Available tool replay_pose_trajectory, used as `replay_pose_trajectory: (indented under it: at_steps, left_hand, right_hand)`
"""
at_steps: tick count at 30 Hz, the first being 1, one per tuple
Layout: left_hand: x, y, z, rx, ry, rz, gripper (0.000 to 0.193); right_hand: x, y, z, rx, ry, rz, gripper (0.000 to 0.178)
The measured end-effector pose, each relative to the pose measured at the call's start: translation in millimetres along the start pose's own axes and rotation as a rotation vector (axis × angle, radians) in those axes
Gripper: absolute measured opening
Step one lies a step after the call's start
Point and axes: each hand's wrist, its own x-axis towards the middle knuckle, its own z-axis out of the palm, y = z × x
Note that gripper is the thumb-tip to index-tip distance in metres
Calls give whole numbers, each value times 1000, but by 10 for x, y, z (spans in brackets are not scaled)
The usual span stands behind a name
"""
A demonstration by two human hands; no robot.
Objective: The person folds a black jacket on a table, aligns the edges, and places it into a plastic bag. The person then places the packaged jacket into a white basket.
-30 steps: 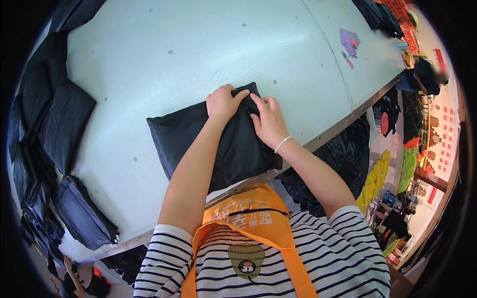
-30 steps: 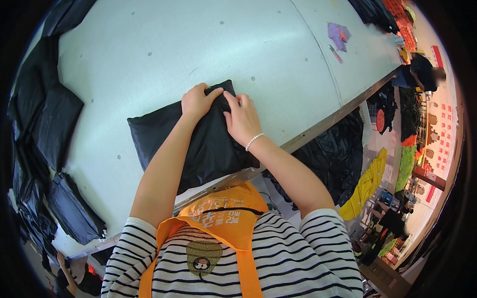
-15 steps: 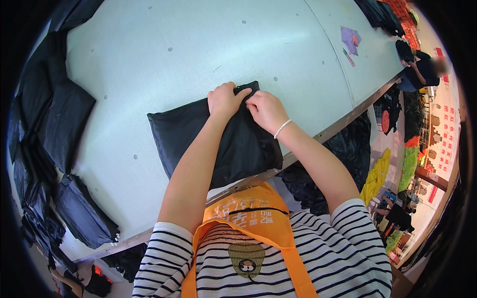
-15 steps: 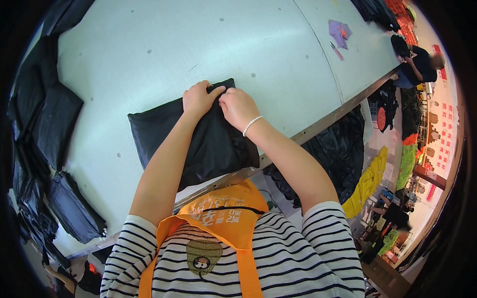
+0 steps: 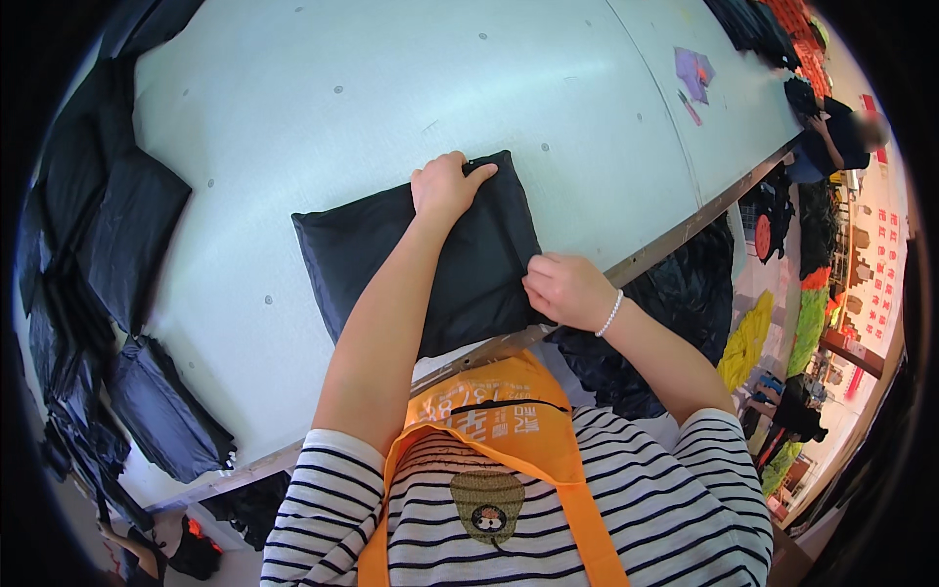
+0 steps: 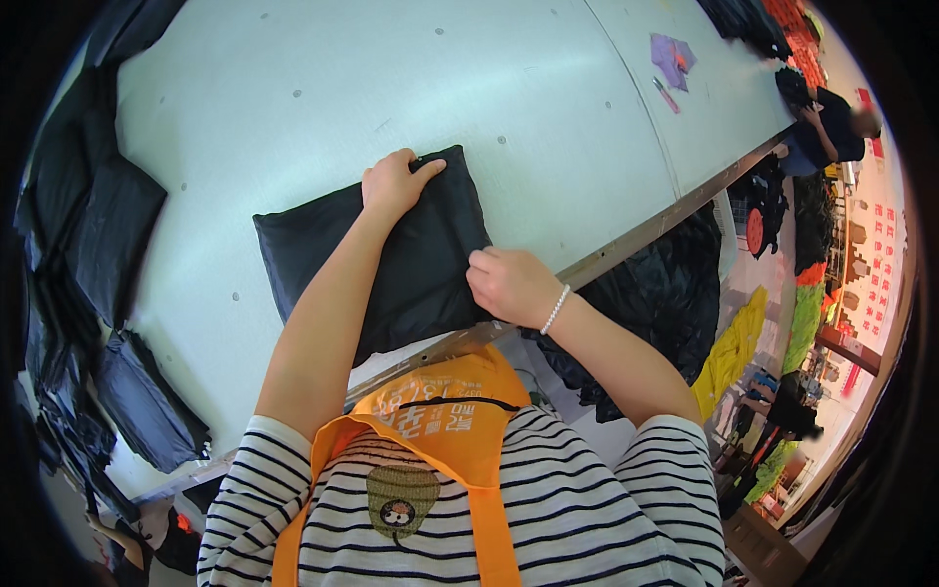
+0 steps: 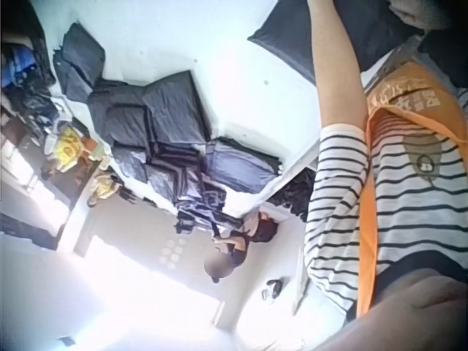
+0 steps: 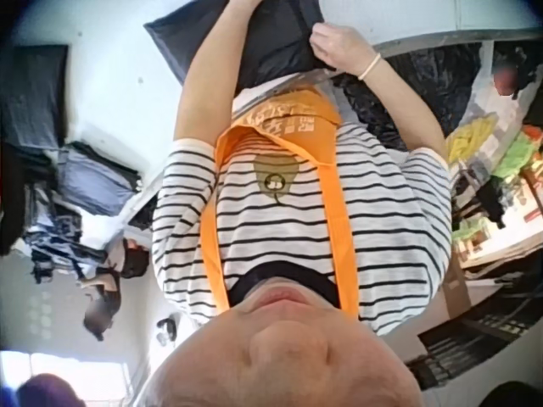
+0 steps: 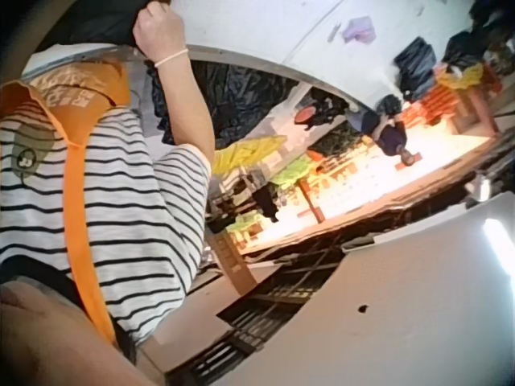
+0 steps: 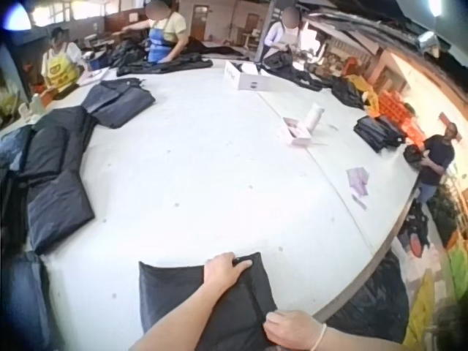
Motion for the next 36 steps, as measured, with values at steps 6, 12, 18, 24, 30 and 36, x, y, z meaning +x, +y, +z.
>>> replay_pose_trajectory:
  at_steps: [6, 12, 18, 24, 30, 36]
  left_hand:
    - [23, -28, 37, 13, 52, 12, 61]
    - [-36, 45, -4, 143, 93, 40, 72]
    - [-454, 89, -43, 433, 106, 153, 108]
    - [-418, -31, 23, 354, 143, 146, 97]
    - [-425, 23, -20, 349, 85, 110, 95]
    - [-440, 18, -14, 352, 91, 97, 93]
  right_hand:
    - [-194, -134, 149, 277, 295, 351, 31]
    - [-304, -329, 766, 445, 580, 632, 63]
    - [-217, -238, 957, 404, 736, 758, 73]
    - [-333, -268, 535, 70, 590, 432, 42]
    - [-263, -90, 324, 109, 316, 334, 11]
    - [-347, -231, 205, -95, 122, 239, 12]
